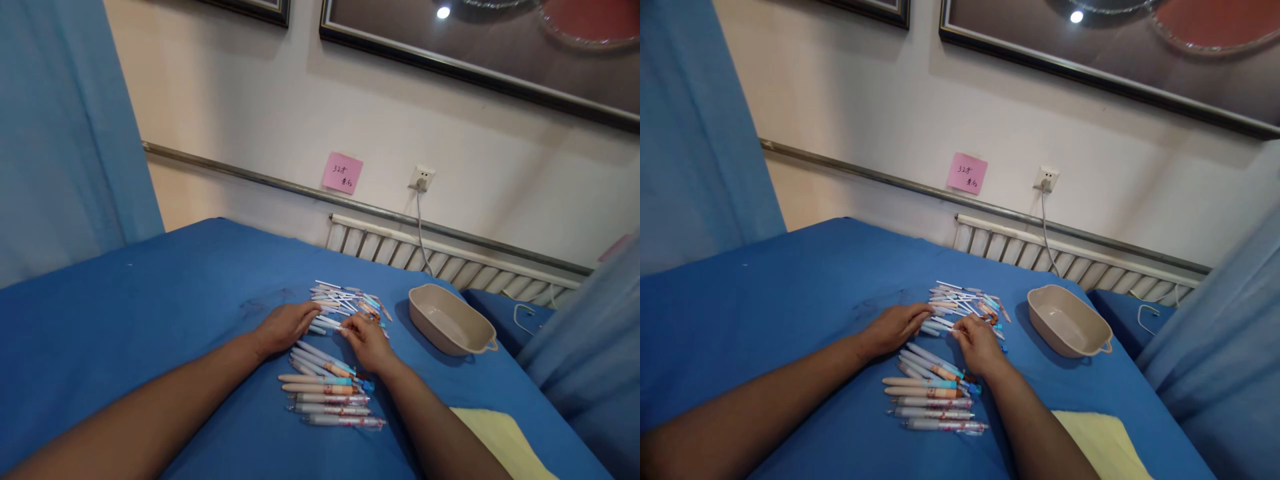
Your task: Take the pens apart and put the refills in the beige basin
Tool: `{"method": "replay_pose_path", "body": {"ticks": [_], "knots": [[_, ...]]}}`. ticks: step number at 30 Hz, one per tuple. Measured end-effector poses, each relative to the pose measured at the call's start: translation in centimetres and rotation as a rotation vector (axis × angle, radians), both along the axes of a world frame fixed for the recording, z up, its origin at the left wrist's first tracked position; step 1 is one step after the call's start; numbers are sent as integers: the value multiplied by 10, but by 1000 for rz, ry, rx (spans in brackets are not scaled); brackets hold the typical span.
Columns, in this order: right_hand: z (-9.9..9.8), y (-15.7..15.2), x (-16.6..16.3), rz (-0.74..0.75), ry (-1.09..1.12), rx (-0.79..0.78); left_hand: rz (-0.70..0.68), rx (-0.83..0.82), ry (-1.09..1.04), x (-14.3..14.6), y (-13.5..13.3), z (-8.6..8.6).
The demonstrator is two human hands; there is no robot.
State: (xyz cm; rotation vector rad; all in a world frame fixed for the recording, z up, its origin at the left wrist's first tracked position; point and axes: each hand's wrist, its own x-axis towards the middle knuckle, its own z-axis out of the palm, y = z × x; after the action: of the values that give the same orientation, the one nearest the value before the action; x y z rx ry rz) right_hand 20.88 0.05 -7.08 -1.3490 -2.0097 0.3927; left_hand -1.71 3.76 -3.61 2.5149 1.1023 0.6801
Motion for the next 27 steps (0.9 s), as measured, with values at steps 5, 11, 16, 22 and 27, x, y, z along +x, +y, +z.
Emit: {"method": "replay_pose_path", "body": {"ticks": [5,11,16,22,27], "knots": [[1,2,10,-14,-107,-20,86,75,-48,-6,7,-3],[4,2,20,-21,-239,-36,169,126,-119,-9,10,-2],[28,-11,8,6,-479,31,141,122,-152,-6,10,-7],[40,-16,5,-29,-591,-18,92,95,-123,-5,10,-12],[35,-8,23,-49,-453,-36,60,94,-94,-6,11,-12]]}}
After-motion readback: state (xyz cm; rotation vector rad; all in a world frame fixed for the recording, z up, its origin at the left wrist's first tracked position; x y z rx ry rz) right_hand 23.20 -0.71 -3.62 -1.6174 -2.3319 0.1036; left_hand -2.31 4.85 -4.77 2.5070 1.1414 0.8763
